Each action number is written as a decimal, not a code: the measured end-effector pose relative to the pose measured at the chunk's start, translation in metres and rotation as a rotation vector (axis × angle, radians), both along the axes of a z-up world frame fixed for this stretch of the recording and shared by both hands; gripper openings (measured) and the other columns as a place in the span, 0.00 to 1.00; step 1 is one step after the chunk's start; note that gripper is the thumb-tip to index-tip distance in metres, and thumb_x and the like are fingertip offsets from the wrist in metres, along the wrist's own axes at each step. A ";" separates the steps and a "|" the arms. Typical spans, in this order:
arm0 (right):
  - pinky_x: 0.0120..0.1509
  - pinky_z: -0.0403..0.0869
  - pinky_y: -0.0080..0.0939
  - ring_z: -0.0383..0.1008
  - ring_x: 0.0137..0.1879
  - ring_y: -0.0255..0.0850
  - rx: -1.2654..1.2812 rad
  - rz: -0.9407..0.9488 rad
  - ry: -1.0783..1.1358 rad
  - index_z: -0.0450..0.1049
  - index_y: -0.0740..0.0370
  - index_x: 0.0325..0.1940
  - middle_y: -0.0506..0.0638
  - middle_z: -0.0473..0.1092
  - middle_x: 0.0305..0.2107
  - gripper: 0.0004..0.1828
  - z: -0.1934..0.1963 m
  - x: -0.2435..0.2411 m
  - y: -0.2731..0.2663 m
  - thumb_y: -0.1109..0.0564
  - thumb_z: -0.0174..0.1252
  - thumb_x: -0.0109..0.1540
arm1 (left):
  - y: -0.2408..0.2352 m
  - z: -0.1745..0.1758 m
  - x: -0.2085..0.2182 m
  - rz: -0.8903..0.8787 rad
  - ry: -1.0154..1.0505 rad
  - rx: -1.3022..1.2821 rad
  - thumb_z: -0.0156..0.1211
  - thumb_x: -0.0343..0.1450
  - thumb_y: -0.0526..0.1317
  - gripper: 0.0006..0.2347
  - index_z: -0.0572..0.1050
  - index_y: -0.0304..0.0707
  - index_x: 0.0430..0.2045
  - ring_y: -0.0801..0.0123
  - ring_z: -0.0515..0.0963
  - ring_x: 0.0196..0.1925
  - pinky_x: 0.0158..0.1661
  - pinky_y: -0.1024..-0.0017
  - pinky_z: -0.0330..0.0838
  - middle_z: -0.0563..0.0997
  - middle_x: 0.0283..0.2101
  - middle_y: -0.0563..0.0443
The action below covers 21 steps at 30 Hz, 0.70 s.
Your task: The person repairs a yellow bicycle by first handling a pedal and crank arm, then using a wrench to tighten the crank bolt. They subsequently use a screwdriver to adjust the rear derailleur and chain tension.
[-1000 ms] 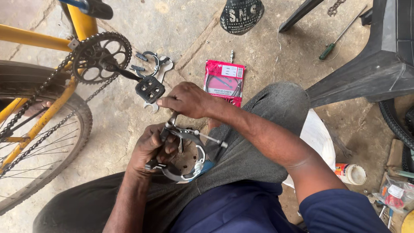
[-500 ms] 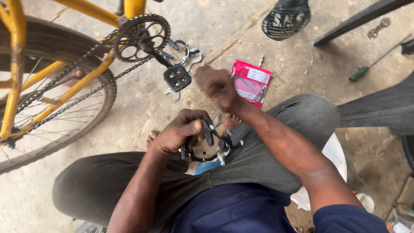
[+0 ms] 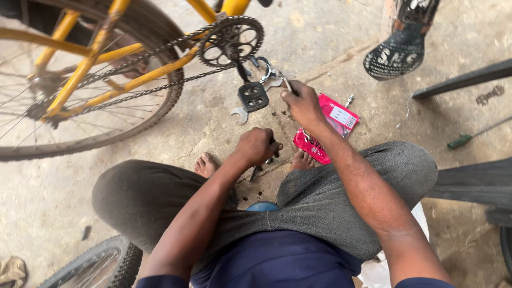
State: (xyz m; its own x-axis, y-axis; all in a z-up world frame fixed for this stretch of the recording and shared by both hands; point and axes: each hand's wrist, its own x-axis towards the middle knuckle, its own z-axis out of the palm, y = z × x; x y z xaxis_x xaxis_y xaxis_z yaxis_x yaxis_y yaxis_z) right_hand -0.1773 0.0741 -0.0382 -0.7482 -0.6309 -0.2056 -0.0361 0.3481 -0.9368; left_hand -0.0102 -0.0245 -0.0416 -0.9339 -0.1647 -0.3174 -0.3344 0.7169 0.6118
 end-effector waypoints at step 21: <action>0.22 0.71 0.32 0.64 0.20 0.29 -0.102 0.140 -0.175 0.68 0.52 0.71 0.43 0.67 0.21 0.23 0.095 0.048 -0.041 0.53 0.51 0.70 | -0.220 0.186 0.091 0.649 1.493 -0.506 0.58 0.76 0.20 0.14 0.70 0.32 0.53 0.63 0.78 0.40 0.44 0.63 0.74 0.78 0.38 0.45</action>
State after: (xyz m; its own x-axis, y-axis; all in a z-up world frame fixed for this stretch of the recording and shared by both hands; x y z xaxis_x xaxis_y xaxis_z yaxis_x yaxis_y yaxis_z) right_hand -0.1296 0.0332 0.0570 -0.6105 -0.7500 -0.2544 0.0886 0.2545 -0.9630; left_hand 0.0811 -0.2445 0.1447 -0.0922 -0.4115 0.9067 -0.0181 0.9112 0.4117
